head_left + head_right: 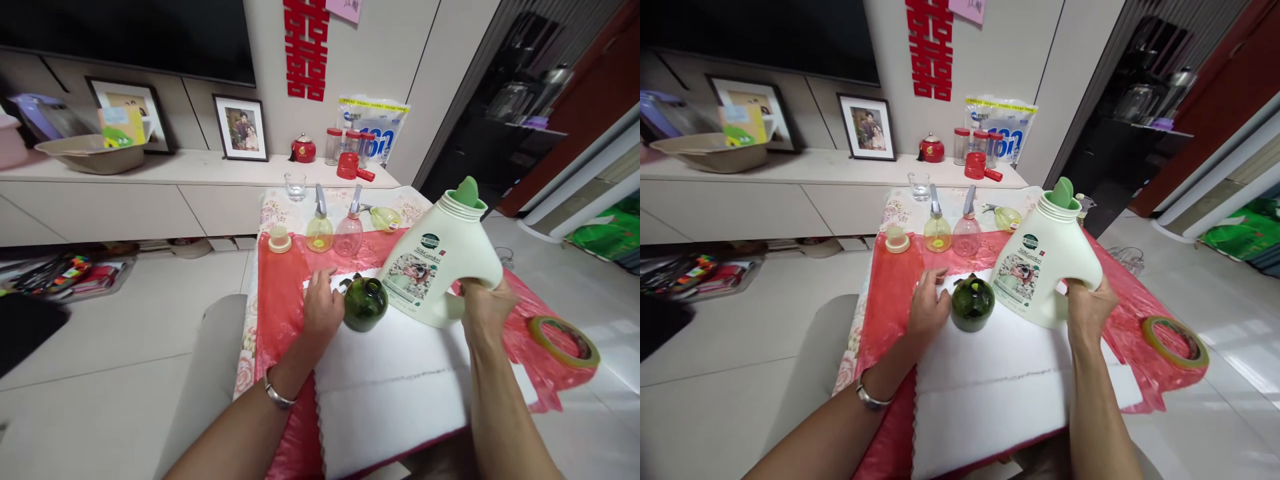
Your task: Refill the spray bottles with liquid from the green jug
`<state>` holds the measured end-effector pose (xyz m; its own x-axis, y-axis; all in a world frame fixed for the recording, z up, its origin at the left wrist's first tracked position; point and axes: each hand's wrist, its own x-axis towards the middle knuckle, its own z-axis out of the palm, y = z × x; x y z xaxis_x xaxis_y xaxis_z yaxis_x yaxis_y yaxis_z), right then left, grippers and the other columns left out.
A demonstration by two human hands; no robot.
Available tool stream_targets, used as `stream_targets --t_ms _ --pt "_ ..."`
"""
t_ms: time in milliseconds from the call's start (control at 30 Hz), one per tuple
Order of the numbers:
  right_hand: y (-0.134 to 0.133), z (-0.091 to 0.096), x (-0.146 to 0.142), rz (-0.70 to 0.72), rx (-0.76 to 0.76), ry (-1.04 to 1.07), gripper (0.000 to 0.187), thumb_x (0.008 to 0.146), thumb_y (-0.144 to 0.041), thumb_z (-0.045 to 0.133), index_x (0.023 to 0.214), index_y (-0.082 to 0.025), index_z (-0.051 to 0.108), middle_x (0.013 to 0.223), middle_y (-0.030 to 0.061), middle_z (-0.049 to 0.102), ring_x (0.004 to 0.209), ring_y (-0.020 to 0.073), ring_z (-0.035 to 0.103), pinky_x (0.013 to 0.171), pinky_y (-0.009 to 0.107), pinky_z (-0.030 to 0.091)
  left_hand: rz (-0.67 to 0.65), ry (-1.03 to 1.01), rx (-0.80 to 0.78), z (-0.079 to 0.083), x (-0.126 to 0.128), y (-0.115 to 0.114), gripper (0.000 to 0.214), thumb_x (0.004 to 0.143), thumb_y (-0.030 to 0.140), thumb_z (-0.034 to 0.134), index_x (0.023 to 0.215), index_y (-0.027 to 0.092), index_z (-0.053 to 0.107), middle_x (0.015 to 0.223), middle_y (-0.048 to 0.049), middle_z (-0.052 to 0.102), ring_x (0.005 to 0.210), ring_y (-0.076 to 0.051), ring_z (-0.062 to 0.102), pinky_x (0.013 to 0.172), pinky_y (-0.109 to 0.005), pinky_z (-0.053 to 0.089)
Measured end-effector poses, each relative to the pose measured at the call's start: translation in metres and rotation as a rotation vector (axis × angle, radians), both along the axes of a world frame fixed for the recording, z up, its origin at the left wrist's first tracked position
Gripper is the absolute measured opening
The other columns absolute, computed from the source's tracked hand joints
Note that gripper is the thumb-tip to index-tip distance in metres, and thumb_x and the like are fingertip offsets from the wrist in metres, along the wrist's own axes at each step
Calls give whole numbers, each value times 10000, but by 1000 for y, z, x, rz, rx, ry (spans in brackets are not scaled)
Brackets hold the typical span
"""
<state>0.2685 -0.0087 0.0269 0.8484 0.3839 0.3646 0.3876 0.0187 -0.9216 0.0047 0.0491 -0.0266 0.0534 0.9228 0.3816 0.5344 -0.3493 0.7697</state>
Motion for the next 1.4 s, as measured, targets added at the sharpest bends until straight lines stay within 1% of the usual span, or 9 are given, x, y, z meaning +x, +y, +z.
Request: stream_targets --t_ms 233,567,667,800,867,967,1133,1267,1400 --pt "-16 -8 9 62 -169 -77 371 644 -416 711 900 -149 689 835 21 639 761 166 554 642 269 415 -69 370 -167 7 -11 2 408 840 114 550 1245 153 556 1156 -115 643 1106 -259 598 983 -399 471" --pt "-74 22 42 277 -452 -169 689 594 -431 820 1255 -274 707 1228 78 645 1129 356 585 1026 562 399 -59 671 -93 10 -10 -9 262 977 158 410 1116 181 631 1039 -141 652 1033 -311 581 899 -430 425" --pt "-85 23 47 236 -351 -111 634 634 -411 851 1235 -262 720 1187 91 667 1087 352 616 996 552 437 -21 684 -86 12 -8 -11 294 976 140 386 1121 172 639 1054 -155 637 1028 -333 576 882 -446 427" --pt "-90 29 36 145 6 -17 463 719 -341 840 1160 -239 743 1087 83 687 1049 289 642 956 465 496 84 664 -89 19 -14 -9 347 966 100 333 1108 125 648 1054 -186 616 1015 -349 582 849 -455 446" --pt "-91 36 24 146 158 -13 391 751 -344 836 1118 -240 752 1054 76 678 998 246 641 947 425 504 144 535 -76 24 -21 -9 329 971 123 349 1104 116 650 1047 -180 609 1009 -334 588 837 -440 461" --pt "-93 46 4 253 212 12 309 767 -355 838 1051 -263 761 949 52 664 845 183 621 830 361 532 137 27 -59 37 -30 -16 242 970 227 462 1110 165 649 1030 -106 624 962 -257 602 828 -379 480" --pt "-90 53 -37 703 3 -32 334 796 -428 798 1052 -218 750 897 58 676 735 152 625 651 277 544 -175 -708 -278 66 -19 -48 288 829 365 710 1050 193 642 827 8 623 674 -119 570 642 -250 459" --pt "-83 56 -72 1029 -125 37 500 821 -427 779 1253 -198 675 998 73 661 730 115 598 604 216 504 -411 -868 -457 82 0 -77 346 725 342 825 961 171 638 766 19 639 608 -87 569 601 -221 441" --pt "-77 50 -92 1141 -81 228 541 809 -406 798 1275 -181 643 806 23 611 652 92 533 565 192 449 -487 -895 -555 81 9 -93 356 679 308 869 905 171 632 804 13 659 628 -83 585 627 -223 454"
